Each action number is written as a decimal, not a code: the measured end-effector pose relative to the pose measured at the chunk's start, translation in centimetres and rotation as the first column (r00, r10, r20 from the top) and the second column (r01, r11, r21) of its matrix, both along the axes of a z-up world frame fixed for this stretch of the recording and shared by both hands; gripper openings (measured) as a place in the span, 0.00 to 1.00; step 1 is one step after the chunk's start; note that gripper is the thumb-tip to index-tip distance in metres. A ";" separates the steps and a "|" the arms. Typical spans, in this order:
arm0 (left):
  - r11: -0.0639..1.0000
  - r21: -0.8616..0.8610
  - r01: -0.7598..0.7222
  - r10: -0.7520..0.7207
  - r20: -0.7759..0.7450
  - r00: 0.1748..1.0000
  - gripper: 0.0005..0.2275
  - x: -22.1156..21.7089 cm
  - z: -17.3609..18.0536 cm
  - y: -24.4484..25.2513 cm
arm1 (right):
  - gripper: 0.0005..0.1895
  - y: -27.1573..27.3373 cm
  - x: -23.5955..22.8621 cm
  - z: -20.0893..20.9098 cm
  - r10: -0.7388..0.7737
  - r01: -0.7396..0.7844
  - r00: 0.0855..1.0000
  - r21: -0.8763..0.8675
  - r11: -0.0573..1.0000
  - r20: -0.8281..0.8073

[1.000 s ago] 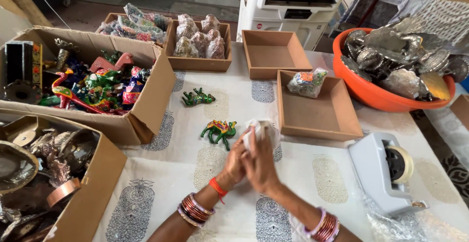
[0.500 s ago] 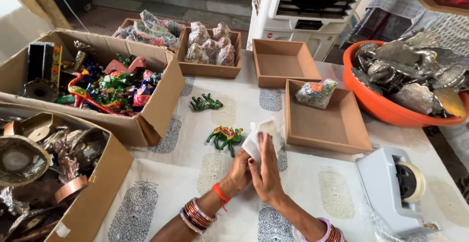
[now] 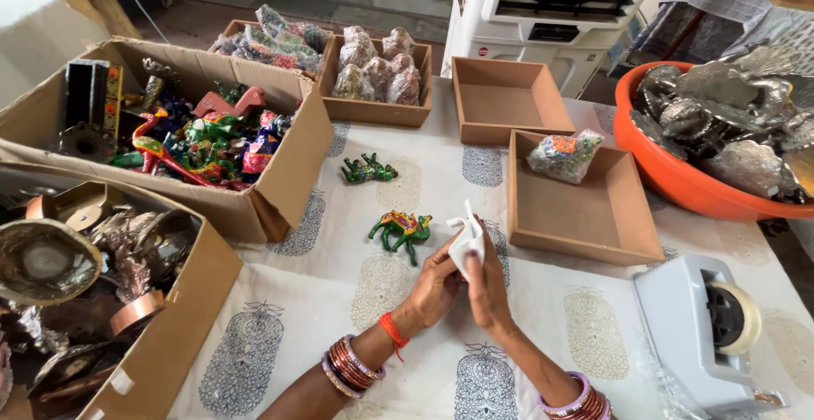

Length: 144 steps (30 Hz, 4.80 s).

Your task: The person is cleaning and organizing small, colorful elephant and camel figurines, placing them into cardboard boxes.

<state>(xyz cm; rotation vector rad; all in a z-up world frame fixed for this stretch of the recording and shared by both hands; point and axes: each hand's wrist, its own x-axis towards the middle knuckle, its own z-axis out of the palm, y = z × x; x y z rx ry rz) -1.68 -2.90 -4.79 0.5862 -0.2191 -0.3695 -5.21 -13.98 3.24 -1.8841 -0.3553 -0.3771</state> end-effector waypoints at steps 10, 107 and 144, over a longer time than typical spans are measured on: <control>0.995 -0.027 -0.097 0.091 -0.177 0.980 0.24 -0.9 4.4 1.3 | 0.32 0.9 -1.3 -2.2 0.038 0.012 0.988 -0.317 0.948 0.151; -0.224 0.612 -0.759 -0.426 0.639 0.641 0.18 -9.4 10.2 9.2 | 0.31 -1.1 0.8 -5.2 -0.007 0.116 0.988 -0.699 0.705 0.156; -0.674 -0.060 -0.736 -0.736 0.138 0.663 0.05 -13.8 21.9 30.4 | 0.33 -1.6 0.6 -5.3 0.065 0.080 0.980 -0.676 0.732 0.187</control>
